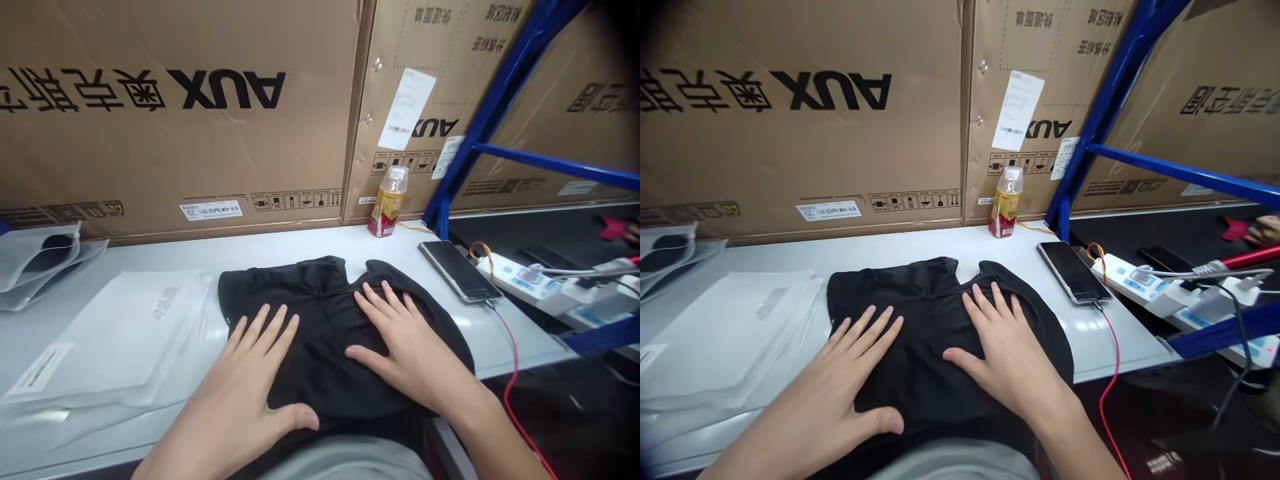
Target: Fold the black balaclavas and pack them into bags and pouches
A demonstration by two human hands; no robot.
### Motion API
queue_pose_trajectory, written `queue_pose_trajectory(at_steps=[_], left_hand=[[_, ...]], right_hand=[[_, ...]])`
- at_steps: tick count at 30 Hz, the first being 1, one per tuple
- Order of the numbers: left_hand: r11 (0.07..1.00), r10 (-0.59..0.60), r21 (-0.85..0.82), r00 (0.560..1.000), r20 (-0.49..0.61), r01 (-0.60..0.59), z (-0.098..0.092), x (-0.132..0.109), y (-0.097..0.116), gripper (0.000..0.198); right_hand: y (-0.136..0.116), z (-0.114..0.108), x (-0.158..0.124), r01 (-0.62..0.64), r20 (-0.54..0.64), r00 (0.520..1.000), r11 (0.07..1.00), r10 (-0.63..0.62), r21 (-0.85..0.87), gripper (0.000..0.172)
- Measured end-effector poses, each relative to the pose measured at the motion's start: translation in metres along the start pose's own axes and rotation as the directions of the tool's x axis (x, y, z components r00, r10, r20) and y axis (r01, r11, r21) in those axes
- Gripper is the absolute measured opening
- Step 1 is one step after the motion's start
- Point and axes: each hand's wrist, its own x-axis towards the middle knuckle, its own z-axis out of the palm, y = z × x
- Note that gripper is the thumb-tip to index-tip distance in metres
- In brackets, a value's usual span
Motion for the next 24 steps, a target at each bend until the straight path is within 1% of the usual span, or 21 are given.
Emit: queue_pose_trajectory(at_steps=[1,3,4,6,9,11,14,21,23,24], left_hand=[[1.0,-0.004,0.009,1.0,-0.02,0.005,-0.001,0.003,0.003,0.109],[0.999,-0.014,0.033,0.998,-0.067,0.016,0.002,0.009,0.009,0.095],[0.999,-0.016,0.046,0.996,-0.088,0.02,0.004,0.012,0.011,0.088],[0.997,-0.017,0.066,0.993,-0.113,0.024,0.01,0.016,0.013,0.08],[0.997,-0.014,0.072,0.992,-0.123,0.023,0.018,0.017,0.012,0.078],[0.998,-0.014,0.066,0.992,-0.122,0.022,0.019,0.016,0.011,0.076],[0.998,-0.018,0.061,0.992,-0.124,0.026,0.018,0.015,0.011,0.076],[0.998,-0.006,0.061,0.99,-0.144,0.015,0.018,0.015,0.01,0.074],[0.998,-0.003,0.056,0.988,-0.154,0.012,0.017,0.015,0.01,0.073],[0.999,-0.002,0.053,0.987,-0.158,0.011,0.016,0.015,0.01,0.073]], right_hand=[[-0.004,-0.001,-0.001,0.034,-0.013,0.999,0.999,-0.034,-0.004,0.076],[-0.01,-0.002,-0.001,0.107,-0.019,0.994,0.994,-0.107,-0.007,0.065],[-0.013,-0.001,-0.001,0.128,-0.012,0.992,0.992,-0.128,-0.004,0.063],[-0.015,0.003,0.001,0.122,0.013,0.992,0.992,-0.122,0.011,0.063],[-0.013,0.011,0.002,0.082,0.036,0.996,0.996,-0.084,0.034,0.066],[-0.011,0.014,0.002,0.077,0.033,0.996,0.996,-0.078,0.04,0.067],[-0.012,0.013,0.002,0.07,0.033,0.997,0.997,-0.071,0.042,0.066],[-0.016,0.009,0.001,0.053,0.073,0.996,0.997,-0.058,0.057,0.066],[-0.01,0.007,0.001,0.06,0.051,0.997,0.994,-0.065,0.089,0.063],[-0.006,0.006,0.002,0.061,0.017,0.998,0.993,-0.063,0.104,0.06]])
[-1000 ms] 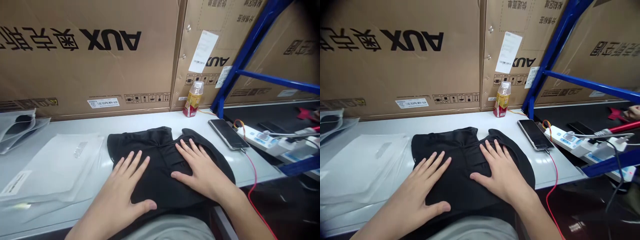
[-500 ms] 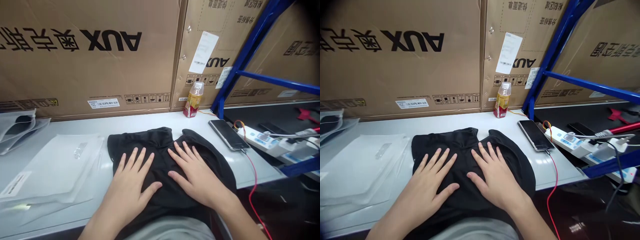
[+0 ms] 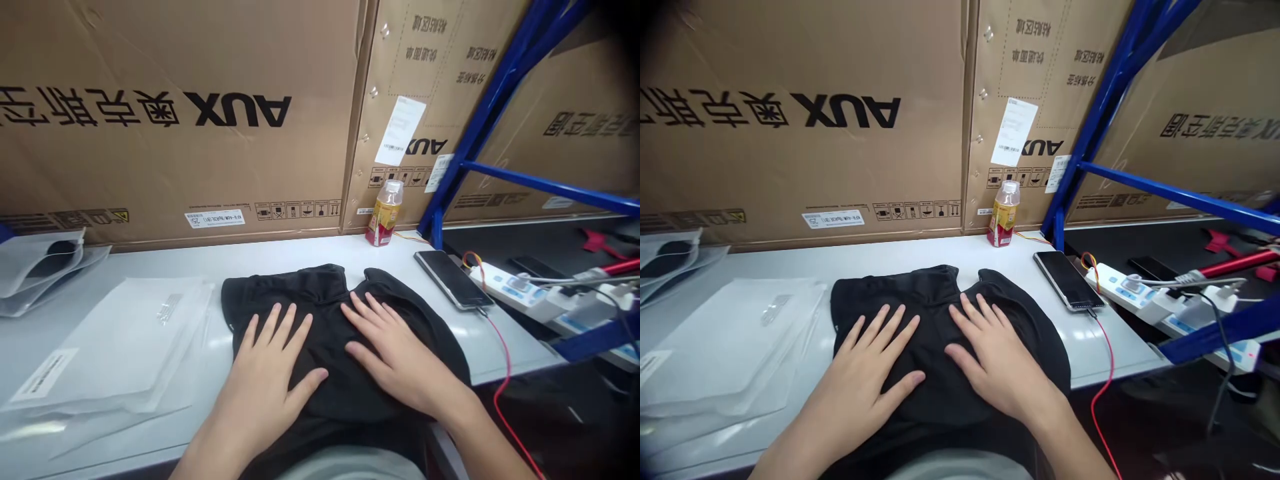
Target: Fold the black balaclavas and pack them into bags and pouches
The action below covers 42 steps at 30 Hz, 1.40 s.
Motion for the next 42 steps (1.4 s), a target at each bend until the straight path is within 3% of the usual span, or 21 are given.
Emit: queue_pose_trajectory(at_steps=[2,5,7,10,14,18,20,22,25,29,34,42], left_hand=[[1.0,-0.002,-0.006,1.0,-0.002,0.002,-0.001,0.0,0.0,0.072],[1.0,-0.007,-0.011,1.0,0.012,0.007,-0.002,-0.001,0.0,0.073],[1.0,-0.012,-0.015,1.0,0.019,0.012,-0.002,-0.001,0.0,0.073],[1.0,-0.014,-0.018,1.0,0.023,0.014,-0.002,-0.001,0.0,0.072],[1.0,-0.018,-0.013,0.999,0.038,0.018,-0.002,0.0,0.0,0.073],[1.0,-0.019,-0.022,0.999,0.05,0.02,-0.003,0.002,0.0,0.073],[0.999,-0.02,-0.026,0.998,0.058,0.021,-0.003,0.001,0.0,0.074],[0.999,-0.022,-0.025,0.998,0.06,0.024,-0.004,0.0,0.0,0.075],[1.0,-0.017,-0.02,0.999,0.05,0.018,-0.003,-0.002,0.0,0.075],[1.0,-0.011,-0.007,1.0,0.022,0.011,0.001,-0.002,0.0,0.073],[1.0,0.002,0.007,1.0,0.006,-0.002,0.003,-0.002,0.0,0.074],[1.0,0.005,0.019,1.0,0.019,-0.005,0.0,-0.002,0.0,0.072]], right_hand=[[0.013,-0.005,0.0,-0.023,-0.138,0.99,1.0,0.022,-0.005,0.053],[0.04,-0.015,0.003,-0.158,-0.393,0.913,0.984,0.113,-0.086,0.047],[0.055,-0.022,0.006,-0.263,-0.439,0.878,0.959,0.193,-0.105,0.043],[0.066,-0.032,0.016,-0.341,-0.345,0.892,0.936,0.293,-0.088,0.044],[0.066,-0.039,0.032,-0.327,-0.243,0.924,0.939,0.294,-0.109,0.03],[0.062,-0.039,0.039,-0.303,-0.249,0.928,0.95,0.276,-0.077,0.011],[0.056,-0.039,0.037,-0.288,-0.266,0.926,0.957,0.267,-0.043,0.011],[0.047,-0.039,0.032,-0.212,-0.297,0.933,0.977,0.201,-0.003,0.016],[0.033,-0.04,0.018,0.015,-0.288,0.957,1.0,-0.011,0.009,0.018],[0.024,-0.038,-0.01,0.254,-0.073,0.965,0.967,-0.253,0.009,0.024],[0.022,-0.037,-0.035,0.272,0.019,0.962,0.962,-0.272,-0.006,0.022],[0.022,-0.029,-0.027,0.259,-0.063,0.965,0.965,-0.256,0.047,0.021]])
